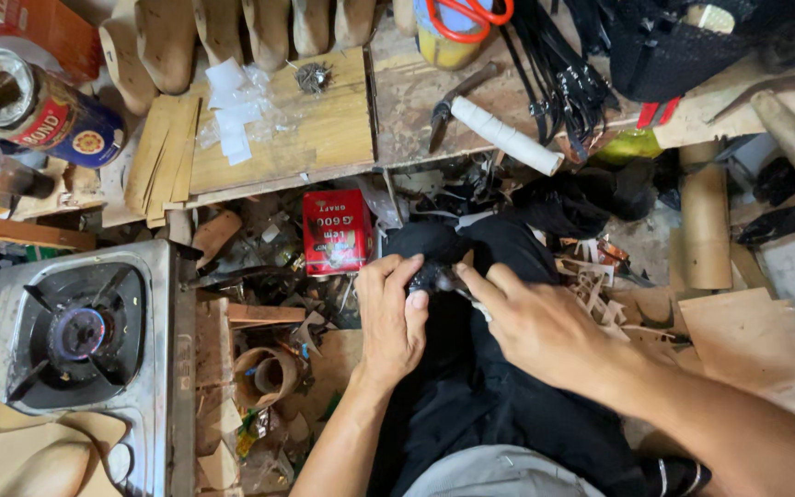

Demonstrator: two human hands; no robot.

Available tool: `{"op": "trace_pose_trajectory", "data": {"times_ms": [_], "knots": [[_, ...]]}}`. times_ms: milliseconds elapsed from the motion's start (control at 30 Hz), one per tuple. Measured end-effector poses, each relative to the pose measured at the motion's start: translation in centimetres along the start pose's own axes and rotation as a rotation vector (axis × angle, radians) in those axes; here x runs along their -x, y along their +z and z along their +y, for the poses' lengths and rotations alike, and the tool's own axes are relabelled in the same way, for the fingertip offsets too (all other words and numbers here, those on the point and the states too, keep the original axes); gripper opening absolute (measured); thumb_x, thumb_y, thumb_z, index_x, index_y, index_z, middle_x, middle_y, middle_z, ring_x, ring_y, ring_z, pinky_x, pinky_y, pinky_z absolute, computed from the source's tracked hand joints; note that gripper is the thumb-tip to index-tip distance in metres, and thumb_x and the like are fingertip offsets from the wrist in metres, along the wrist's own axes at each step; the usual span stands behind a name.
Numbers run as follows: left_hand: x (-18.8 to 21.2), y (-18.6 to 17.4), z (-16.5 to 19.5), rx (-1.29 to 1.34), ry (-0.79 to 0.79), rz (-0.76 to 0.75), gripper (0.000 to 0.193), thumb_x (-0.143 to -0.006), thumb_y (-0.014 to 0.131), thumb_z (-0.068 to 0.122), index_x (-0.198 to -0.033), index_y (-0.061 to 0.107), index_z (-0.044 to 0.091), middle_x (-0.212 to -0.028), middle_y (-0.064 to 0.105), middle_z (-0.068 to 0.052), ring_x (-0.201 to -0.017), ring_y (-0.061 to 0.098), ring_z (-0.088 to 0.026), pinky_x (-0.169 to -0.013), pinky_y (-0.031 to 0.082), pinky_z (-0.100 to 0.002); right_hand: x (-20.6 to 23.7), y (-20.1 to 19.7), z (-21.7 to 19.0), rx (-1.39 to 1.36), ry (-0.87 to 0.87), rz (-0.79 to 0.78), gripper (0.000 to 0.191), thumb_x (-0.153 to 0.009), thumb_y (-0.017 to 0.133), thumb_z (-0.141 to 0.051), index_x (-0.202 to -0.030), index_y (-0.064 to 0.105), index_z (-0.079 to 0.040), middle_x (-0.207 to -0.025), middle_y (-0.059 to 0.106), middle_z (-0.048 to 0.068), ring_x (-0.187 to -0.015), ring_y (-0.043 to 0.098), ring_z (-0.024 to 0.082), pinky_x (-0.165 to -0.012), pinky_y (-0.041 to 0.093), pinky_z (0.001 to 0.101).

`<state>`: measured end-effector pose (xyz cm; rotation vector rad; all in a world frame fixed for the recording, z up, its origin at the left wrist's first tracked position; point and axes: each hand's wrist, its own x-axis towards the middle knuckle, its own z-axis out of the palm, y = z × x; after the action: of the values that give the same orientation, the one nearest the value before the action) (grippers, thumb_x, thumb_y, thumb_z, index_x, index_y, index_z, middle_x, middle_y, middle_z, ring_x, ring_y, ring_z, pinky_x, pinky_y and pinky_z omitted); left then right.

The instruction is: The person secures a black slipper onto a wooden shoe last and repeatedly hammers nails along the sole edge to attach the upper to the sole. They adjust the slipper and last several times to align the material before continuing to hammer.

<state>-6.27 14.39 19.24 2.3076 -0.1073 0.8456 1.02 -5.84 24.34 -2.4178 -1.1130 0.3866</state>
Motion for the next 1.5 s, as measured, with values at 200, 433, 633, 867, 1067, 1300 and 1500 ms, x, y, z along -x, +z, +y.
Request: {"op": "trace_pose_trajectory", "data": {"times_ms": [200, 433, 633, 867, 1067, 1300, 1500], "knots": [[-0.6, -1.4, 1.6, -0.088, -0.189, -0.139, 0.035, -0.101, 0.056, 0.014, -0.133, 0.06, -0.001, -0.126, 0.063, -0.019, -0.115, 0.056, -0.04, -0.099, 0.045, -0.048, -0.3, 4.1, -1.7, -0.008, -0.067, 0.294, 0.058, -0.082, 0.065, -0.006, -0.138, 0.052, 0.0, -0.096, 0.061, 0.018, -0.063, 0.068, 0.039, -0.054, 0.056, 0.0481], [1.1, -1.4, 2.3, -0.058, -0.132, -0.086, 0.037, -0.095, 0.058, 0.006, -0.131, 0.059, -0.003, -0.125, 0.063, -0.022, -0.116, 0.059, -0.041, -0.101, 0.049, -0.047, 1.3, 5.4, -1.9, -0.241, 0.029, 0.134, 0.049, -0.091, 0.064, -0.01, -0.138, 0.054, -0.005, -0.097, 0.066, 0.016, -0.071, 0.069, 0.039, -0.059, 0.055, 0.0487], [1.1, -1.6, 1.7, 0.002, -0.175, -0.132, 0.032, -0.1, 0.061, 0.005, -0.132, 0.062, -0.001, -0.127, 0.067, -0.021, -0.118, 0.062, -0.04, -0.103, 0.05, -0.047, 1.4, 7.5, -2.6, -0.08, -0.03, 0.319, 0.06, -0.084, 0.064, -0.01, -0.141, 0.047, 0.001, -0.101, 0.064, 0.02, -0.071, 0.07, 0.039, -0.059, 0.056, 0.0469], [1.8, -1.7, 2.2, -0.031, -0.096, -0.117, 0.039, -0.096, 0.06, 0.005, -0.134, 0.058, -0.004, -0.131, 0.064, -0.024, -0.122, 0.06, -0.042, -0.106, 0.049, -0.047, 2.3, 6.9, -2.6, -0.436, -0.013, 0.244, 0.051, -0.093, 0.059, -0.008, -0.142, 0.048, 0.001, -0.098, 0.065, 0.018, -0.078, 0.07, 0.04, -0.065, 0.057, 0.0478], [2.4, -1.4, 2.2, -0.002, -0.141, -0.14, 0.039, -0.097, 0.061, 0.006, -0.135, 0.06, -0.003, -0.129, 0.066, -0.023, -0.122, 0.061, -0.041, -0.106, 0.05, -0.046, 3.1, 7.5, -3.4, -0.265, 0.137, 0.193, 0.047, -0.092, 0.059, -0.011, -0.137, 0.05, -0.002, -0.101, 0.066, 0.019, -0.072, 0.069, 0.043, -0.061, 0.055, 0.0513], [2.9, -2.5, 1.3, 0.027, -0.159, -0.145, 0.036, -0.098, 0.06, 0.003, -0.134, 0.06, -0.001, -0.132, 0.067, -0.022, -0.125, 0.062, -0.04, -0.108, 0.05, -0.045, 3.2, 11.5, -3.3, -0.353, 0.161, 0.225, 0.049, -0.091, 0.06, -0.014, -0.139, 0.054, -0.004, -0.096, 0.068, 0.019, -0.073, 0.07, 0.04, -0.061, 0.056, 0.0493], [3.4, -2.4, 1.4, -0.019, -0.091, -0.163, 0.041, -0.094, 0.061, 0.0, -0.136, 0.058, -0.001, -0.134, 0.063, -0.022, -0.126, 0.059, -0.041, -0.107, 0.048, -0.046, 2.9, 12.1, -0.2, -1.094, 0.207, -0.07, 0.027, -0.097, 0.059, -0.014, -0.117, 0.069, 0.0, -0.097, 0.077, 0.008, -0.087, 0.075, 0.016, -0.079, 0.06, 0.0351]]}}
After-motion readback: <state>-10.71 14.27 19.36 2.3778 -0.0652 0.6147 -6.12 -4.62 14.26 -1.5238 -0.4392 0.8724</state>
